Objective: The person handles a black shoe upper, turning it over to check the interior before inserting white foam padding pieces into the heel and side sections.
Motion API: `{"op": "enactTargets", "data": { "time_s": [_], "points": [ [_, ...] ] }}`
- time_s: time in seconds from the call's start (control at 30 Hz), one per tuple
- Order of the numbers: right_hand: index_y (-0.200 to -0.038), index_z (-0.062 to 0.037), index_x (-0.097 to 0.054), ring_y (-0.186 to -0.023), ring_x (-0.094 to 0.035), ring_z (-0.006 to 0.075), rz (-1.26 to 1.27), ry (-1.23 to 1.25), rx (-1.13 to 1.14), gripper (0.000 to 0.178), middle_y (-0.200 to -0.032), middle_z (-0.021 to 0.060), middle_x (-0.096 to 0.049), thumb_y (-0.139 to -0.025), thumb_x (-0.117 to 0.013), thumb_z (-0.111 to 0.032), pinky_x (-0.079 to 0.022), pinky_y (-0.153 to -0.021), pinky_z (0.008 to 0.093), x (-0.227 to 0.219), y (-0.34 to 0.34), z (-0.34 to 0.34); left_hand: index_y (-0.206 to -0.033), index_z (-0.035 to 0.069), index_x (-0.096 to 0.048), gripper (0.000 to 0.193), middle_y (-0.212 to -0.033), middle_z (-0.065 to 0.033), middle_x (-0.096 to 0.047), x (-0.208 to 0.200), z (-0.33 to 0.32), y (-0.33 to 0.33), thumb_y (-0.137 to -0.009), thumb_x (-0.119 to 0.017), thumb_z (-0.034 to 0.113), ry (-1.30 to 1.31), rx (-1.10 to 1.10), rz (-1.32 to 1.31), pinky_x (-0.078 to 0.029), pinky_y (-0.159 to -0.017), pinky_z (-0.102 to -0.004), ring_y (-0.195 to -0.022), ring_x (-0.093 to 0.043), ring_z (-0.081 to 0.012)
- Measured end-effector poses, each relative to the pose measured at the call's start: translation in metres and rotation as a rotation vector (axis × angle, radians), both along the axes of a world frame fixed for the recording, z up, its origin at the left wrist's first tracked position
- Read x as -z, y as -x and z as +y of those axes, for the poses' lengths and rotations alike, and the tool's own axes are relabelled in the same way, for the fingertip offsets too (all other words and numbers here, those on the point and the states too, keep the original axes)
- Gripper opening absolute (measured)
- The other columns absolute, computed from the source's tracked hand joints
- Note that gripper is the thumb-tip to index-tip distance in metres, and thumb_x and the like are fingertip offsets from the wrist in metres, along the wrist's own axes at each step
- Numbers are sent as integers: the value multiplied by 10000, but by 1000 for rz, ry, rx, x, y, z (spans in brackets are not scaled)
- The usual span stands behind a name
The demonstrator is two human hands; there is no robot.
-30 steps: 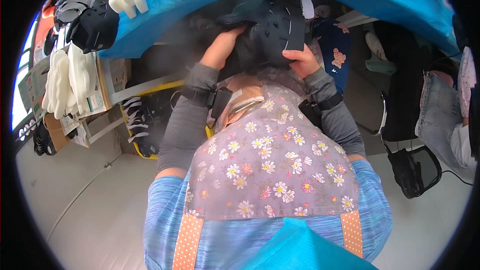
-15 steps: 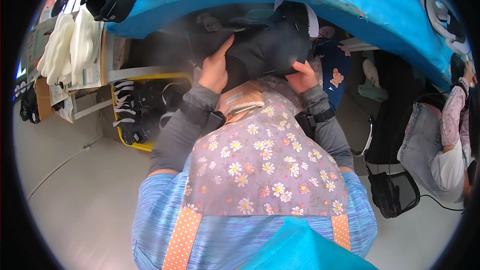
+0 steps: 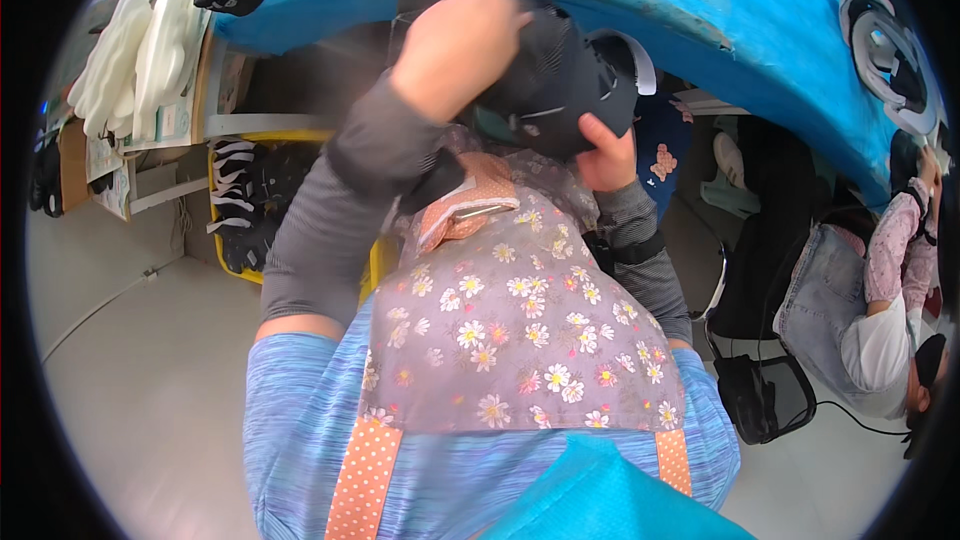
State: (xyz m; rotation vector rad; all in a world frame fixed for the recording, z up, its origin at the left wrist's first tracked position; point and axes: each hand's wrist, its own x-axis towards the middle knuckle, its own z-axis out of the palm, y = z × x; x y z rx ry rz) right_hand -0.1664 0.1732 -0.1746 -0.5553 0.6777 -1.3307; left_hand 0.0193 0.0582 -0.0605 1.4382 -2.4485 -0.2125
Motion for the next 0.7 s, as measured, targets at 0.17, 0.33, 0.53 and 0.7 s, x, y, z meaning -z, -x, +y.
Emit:
{"op": "enactTargets", "data": {
  "time_s": [0.17,0.33,0.53,0.7],
  "points": [
    [-1380,2,-436,-1226,-536,270,-208,-82,93,500,-1348,142,-532,-910,-580,-89,-417,-1059,418,-7,-2,-3,-686,40,-676,488,-612,-153,-629,34,-28,42,-951,-538,426,162,39,-145,-516,-500,-384,-563,-644,-317],
    [-1366,0,-455,-1209,-548,253,-301,-169,80,475,-1315,135,-558,-916,-585,-84,-425,-1049,410,11,-3,-4,-716,8,-687,527,-658,-193,-637,59,-38,47,-959,-521,446,-42,147,-150,-539,-563,-403,-608,-652,-351],
    [-1318,-7,-512,-1169,-565,230,-270,-199,53,431,-1270,112,-591,-908,-614,-95,-440,-1018,382,21,0,-5,-922,-26,-653,206,-884,-259,-661,87,-51,41,-881,-504,111,-450,143,-109,-549,-670,-439,-798,-660,-424],
    [-1387,2,-440,-1247,-529,260,-185,-145,5,489,-1350,144,-543,-949,-565,-174,-423,-1057,421,32,3,-6,-932,-34,-647,213,-909,-264,-659,105,-50,41,-884,-499,111,-436,120,-73,-544,-689,-454,-800,-660,-428]
  ]
}}
